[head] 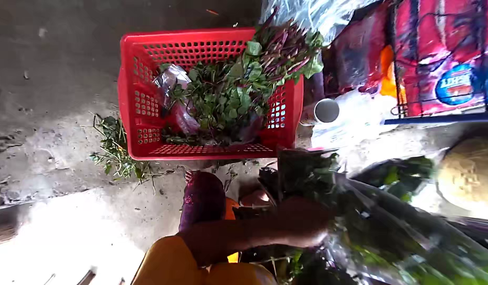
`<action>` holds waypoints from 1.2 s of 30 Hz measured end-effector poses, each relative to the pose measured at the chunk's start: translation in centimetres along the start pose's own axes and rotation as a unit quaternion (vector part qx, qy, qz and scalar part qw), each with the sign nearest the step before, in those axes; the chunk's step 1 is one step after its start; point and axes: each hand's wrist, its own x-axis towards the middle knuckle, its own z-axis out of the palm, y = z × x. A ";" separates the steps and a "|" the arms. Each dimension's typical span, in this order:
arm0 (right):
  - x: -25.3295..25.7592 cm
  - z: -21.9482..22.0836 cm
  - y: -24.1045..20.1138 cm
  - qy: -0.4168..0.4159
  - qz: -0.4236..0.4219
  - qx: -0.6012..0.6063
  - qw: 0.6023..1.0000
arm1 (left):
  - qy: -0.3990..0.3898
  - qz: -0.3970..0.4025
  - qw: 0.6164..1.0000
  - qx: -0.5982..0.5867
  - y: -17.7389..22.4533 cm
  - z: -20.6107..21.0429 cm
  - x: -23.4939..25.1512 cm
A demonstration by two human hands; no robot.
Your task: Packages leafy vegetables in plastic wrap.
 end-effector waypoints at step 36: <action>-25.7 -26.4 -34.0 0.337 -0.187 -0.448 0.807 | -0.080 0.348 0.895 0.268 50.0 -3.5 -5.7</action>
